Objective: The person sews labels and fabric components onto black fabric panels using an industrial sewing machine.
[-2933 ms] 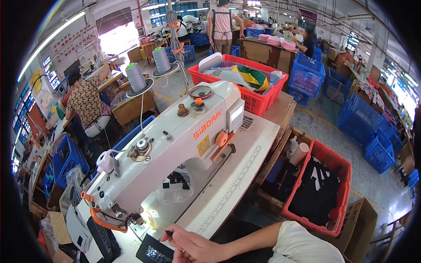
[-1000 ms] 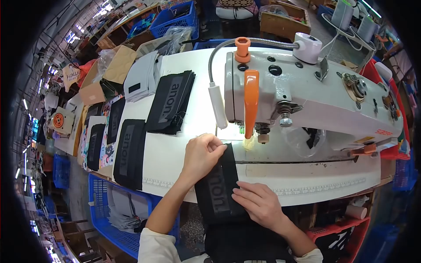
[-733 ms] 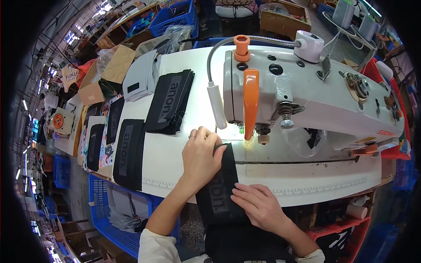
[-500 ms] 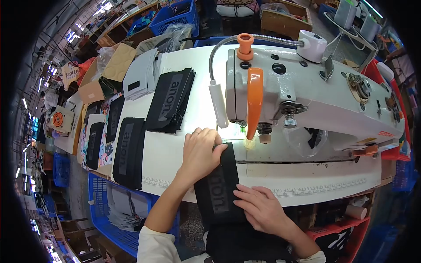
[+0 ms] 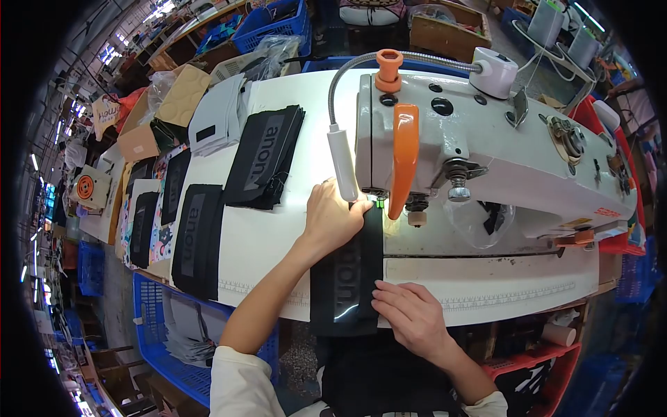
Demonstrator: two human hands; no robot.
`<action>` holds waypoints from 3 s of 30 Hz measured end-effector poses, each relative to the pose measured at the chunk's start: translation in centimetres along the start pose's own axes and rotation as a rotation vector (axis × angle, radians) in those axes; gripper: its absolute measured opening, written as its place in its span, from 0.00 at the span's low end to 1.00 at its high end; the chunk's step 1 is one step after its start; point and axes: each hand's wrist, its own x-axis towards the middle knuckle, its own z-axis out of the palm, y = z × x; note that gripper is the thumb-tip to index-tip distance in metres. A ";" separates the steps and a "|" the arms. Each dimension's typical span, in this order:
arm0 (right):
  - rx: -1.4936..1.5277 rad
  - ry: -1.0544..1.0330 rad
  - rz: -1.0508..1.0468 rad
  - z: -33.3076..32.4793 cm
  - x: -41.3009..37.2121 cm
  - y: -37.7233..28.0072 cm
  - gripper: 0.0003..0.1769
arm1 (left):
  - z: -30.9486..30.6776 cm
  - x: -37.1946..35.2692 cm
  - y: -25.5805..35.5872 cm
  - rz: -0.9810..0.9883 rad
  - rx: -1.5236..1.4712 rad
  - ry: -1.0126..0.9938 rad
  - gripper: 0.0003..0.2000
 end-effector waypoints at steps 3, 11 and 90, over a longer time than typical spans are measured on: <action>-0.006 -0.009 -0.009 0.2 0.1 0.0 0.13 | -0.1 0.1 0.3 -0.033 -0.026 0.019 0.09; -0.007 -0.036 0.028 -0.2 0.1 -0.1 0.13 | 0.2 0.2 -0.1 -0.109 -0.104 0.005 0.10; -0.190 -0.077 0.033 0.9 -5.5 -3.0 0.27 | -2.3 -2.8 0.5 0.340 0.297 0.177 0.07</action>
